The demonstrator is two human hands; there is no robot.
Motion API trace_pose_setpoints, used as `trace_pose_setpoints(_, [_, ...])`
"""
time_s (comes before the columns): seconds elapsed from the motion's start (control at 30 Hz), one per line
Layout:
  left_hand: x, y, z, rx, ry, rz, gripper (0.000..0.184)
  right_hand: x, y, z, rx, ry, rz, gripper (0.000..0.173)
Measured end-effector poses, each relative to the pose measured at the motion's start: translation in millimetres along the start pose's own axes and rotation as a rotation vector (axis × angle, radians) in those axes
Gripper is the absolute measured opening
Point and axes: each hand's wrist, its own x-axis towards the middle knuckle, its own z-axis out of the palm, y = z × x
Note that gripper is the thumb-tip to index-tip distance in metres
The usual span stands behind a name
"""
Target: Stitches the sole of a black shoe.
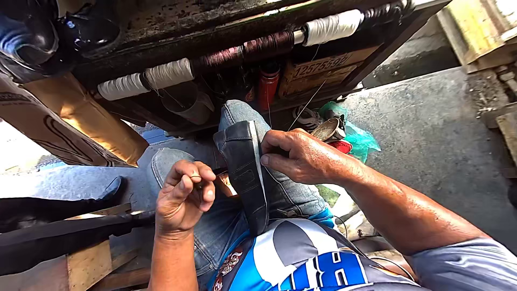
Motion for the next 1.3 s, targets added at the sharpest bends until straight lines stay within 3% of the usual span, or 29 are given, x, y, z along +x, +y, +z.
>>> trace_pose_setpoints(0.17, [24.1, -32.5, 7.4, 0.399, 0.301, -0.15, 0.014, -0.3, -0.8, -1.0, -0.004, -0.017, 0.021, 0.012])
trace_pose_setpoints(0.43, [30.4, -53.1, 17.4, 0.527, 0.167, 0.011, 0.03, -1.9, 0.8, -2.7, -0.015, -0.02, 0.007, 0.012])
trace_pose_setpoints(0.77, [33.8, -40.1, 9.9, 0.465, 0.071, -0.107, 0.027, -3.1, -0.7, 1.3, -0.044, 0.006, 0.001, 0.012])
trace_pose_setpoints(1.03, [18.1, -38.9, 12.0, 0.188, 0.165, -0.113, 0.029, -2.8, -0.1, 2.8, -0.037, -0.015, 0.008, 0.012])
trace_pose_setpoints(1.17, [21.3, -48.5, 28.8, 0.516, 0.212, 0.012, 0.03, -0.3, 6.0, 7.3, 0.008, 0.013, -0.034, 0.011])
trace_pose_setpoints(1.3, [28.8, -53.8, 34.2, 0.519, 0.255, 0.045, 0.02, -4.8, 19.4, 19.0, -0.009, 0.13, -0.069, 0.016])
